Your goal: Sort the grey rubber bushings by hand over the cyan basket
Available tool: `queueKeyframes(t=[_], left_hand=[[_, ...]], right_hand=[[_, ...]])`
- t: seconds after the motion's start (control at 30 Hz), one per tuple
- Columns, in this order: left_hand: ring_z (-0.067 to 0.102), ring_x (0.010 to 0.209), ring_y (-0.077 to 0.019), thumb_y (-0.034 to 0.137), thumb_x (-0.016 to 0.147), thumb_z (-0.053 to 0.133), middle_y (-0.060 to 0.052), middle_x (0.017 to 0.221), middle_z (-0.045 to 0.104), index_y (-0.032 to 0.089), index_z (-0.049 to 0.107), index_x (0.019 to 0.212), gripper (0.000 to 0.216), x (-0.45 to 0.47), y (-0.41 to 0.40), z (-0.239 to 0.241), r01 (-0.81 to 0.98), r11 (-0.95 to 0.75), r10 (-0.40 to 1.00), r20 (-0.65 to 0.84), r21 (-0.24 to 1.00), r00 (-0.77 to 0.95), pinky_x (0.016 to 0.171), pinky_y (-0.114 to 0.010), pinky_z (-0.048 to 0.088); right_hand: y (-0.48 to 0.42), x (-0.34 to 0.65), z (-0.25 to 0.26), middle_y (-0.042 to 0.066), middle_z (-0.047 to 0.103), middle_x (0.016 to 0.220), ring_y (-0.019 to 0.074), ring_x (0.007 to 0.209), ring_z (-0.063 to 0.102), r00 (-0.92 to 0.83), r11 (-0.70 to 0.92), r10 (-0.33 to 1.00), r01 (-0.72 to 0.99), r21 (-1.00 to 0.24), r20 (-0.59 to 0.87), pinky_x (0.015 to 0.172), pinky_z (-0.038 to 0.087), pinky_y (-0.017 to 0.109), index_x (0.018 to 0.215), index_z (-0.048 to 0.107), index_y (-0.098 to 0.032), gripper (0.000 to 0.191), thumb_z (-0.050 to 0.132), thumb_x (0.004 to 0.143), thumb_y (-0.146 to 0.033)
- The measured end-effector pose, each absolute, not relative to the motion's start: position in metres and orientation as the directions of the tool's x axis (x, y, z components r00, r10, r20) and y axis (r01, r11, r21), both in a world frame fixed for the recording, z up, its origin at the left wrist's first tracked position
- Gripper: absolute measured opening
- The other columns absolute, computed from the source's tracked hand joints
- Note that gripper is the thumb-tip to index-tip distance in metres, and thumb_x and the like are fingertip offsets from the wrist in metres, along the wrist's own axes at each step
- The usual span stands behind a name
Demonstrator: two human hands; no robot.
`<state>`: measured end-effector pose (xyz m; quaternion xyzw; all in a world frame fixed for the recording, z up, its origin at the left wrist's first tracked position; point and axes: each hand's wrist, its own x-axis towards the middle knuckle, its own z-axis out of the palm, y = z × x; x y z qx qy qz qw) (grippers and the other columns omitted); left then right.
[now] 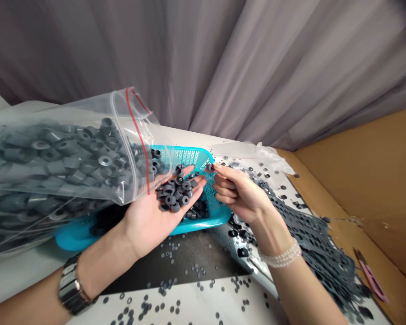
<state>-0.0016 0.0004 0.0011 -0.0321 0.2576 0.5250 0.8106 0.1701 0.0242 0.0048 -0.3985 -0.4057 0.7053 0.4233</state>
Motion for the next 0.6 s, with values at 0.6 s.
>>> queueKeyframes(t=[0.6], left_hand=[[0.056,0.111,-0.0314,0.018,0.089,0.034,-0.022,0.119,0.06,0.003,0.045,0.129,0.044,-0.0023,0.0005,-0.0003,-0.855,0.463,0.837,-0.433,0.234,0.334,0.086,-0.042,0.053]], right_hand=[[0.0232,0.1665,0.0105,-0.005,0.03,0.047,0.0064,0.04,0.017,-0.511,-0.563,0.807,-0.516,-0.646,-0.295,0.03,0.018,0.012,0.072,0.06,-0.012,0.025,0.041,0.08,-0.026]])
